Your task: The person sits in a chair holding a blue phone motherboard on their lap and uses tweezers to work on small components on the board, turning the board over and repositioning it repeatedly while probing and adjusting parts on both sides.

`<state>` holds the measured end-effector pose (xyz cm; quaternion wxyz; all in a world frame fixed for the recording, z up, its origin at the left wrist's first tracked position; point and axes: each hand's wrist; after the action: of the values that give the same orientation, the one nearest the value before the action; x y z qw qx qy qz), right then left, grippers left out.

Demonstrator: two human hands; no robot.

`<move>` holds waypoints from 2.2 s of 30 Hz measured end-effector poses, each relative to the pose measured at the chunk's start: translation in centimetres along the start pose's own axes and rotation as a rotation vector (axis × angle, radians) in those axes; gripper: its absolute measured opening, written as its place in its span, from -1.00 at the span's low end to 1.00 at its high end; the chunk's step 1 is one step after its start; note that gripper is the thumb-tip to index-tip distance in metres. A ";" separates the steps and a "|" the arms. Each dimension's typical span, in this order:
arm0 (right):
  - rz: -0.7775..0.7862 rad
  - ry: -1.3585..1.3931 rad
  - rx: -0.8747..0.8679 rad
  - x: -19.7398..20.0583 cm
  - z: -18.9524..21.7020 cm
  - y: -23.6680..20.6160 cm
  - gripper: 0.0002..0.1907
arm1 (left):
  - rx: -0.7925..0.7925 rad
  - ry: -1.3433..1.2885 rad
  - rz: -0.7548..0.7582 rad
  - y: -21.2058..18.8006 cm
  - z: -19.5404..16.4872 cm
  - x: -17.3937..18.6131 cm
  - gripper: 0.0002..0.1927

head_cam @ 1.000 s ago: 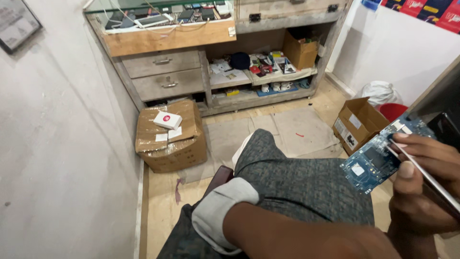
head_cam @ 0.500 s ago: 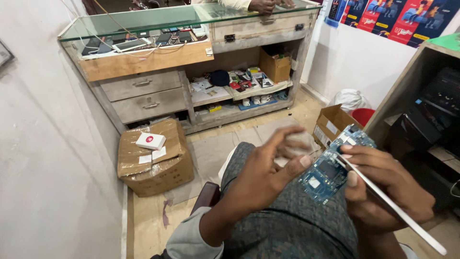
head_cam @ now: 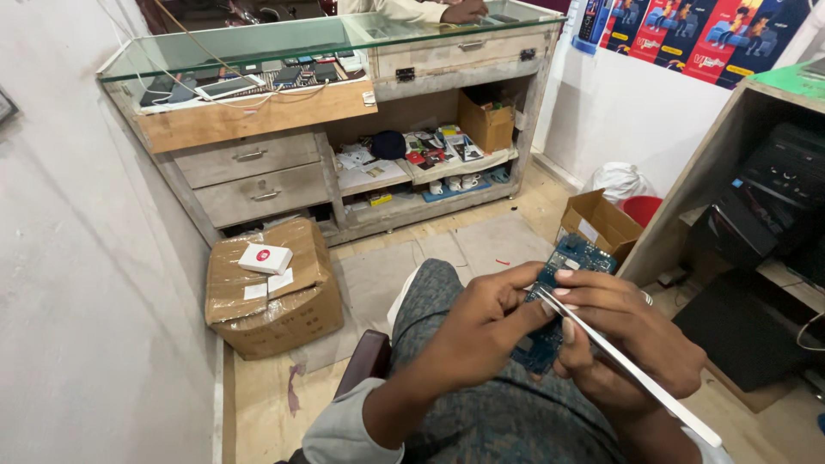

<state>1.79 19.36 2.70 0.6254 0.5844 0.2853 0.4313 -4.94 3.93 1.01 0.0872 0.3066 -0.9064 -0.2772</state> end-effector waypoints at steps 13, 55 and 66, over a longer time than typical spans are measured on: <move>-0.009 -0.090 0.018 0.3 -1.0 -1.0 -0.87 | 0.050 -0.049 -0.067 0.2 -0.9 -0.1 -0.61; -0.128 -0.032 0.042 -1.1 -0.5 -0.2 -0.92 | -0.150 -0.065 -0.318 0.7 -0.3 -0.1 -0.74; -0.103 -0.065 0.106 -1.0 -1.6 -0.6 -0.92 | -0.286 0.052 -0.468 1.3 2.2 0.5 -0.73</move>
<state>0.09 19.27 1.72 0.6239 0.6149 0.3168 0.3639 -6.75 5.45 -0.12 0.0862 0.4993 -0.7601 -0.4068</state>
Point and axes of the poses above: each hand's wrist, its own y-axis towards the middle knuckle, its own x-axis out of the back of the hand, z = x × y, and after that the axes turned 10 degrees about y, right-handed
